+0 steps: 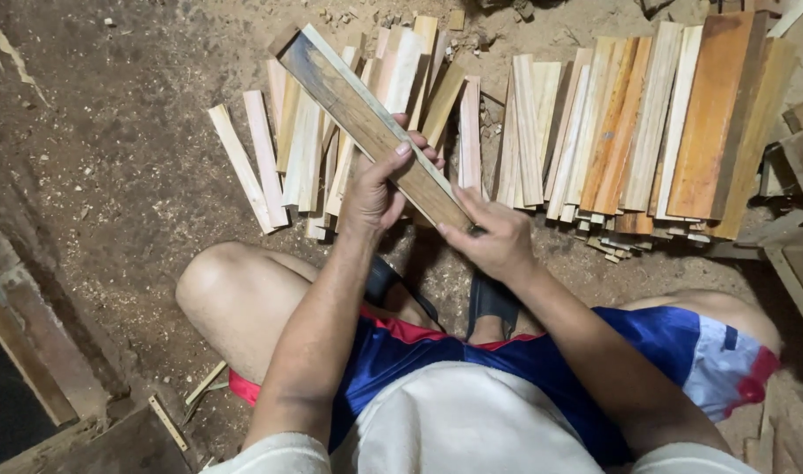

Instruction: Marking wooden strips with a pencil and scraping them with a metal tool.

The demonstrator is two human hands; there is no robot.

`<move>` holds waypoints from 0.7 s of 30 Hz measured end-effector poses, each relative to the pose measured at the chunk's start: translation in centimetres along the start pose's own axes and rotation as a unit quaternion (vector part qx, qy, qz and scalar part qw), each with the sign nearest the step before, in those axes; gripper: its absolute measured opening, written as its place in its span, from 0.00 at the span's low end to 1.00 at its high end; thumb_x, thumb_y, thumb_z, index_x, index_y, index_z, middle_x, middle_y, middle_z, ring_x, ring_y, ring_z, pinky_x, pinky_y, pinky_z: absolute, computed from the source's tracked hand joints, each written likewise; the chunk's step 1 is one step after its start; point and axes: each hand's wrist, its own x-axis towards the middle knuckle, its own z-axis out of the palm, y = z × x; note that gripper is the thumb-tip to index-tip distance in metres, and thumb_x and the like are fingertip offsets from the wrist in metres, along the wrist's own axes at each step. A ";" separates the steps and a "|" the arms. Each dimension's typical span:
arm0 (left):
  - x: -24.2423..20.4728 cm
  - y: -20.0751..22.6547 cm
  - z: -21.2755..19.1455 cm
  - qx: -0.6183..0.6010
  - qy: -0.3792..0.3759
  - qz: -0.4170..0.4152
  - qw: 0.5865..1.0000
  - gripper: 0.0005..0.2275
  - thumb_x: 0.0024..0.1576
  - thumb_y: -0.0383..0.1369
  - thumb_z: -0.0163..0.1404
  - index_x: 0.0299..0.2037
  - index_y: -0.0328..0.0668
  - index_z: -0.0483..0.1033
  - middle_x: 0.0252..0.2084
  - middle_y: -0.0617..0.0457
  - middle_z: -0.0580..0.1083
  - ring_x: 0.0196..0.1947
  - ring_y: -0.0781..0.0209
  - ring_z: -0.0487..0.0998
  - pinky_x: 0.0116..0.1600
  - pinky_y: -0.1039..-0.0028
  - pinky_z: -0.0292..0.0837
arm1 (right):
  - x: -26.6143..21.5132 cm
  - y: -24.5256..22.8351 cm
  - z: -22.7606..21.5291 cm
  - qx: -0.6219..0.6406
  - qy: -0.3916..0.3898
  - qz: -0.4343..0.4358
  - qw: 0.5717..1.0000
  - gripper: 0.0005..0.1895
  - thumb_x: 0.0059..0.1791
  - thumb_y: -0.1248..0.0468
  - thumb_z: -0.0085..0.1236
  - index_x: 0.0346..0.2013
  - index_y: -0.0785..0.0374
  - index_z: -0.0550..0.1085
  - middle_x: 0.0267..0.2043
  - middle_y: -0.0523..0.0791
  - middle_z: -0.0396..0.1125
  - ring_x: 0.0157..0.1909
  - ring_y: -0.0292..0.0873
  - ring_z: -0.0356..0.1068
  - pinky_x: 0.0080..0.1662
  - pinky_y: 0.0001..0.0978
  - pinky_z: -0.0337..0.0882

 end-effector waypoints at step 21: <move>0.6 -3.6 4.6 0.172 -0.054 -0.102 0.978 0.28 0.50 0.29 0.63 0.62 0.35 0.68 0.48 0.40 0.79 0.38 0.55 0.83 0.36 0.71 0.84 | 0.9 -0.8 -6.3 -0.060 0.058 0.080 0.993 0.30 0.37 0.54 0.81 0.50 0.59 0.80 0.46 0.52 0.77 0.46 0.54 0.78 0.46 0.42 0.76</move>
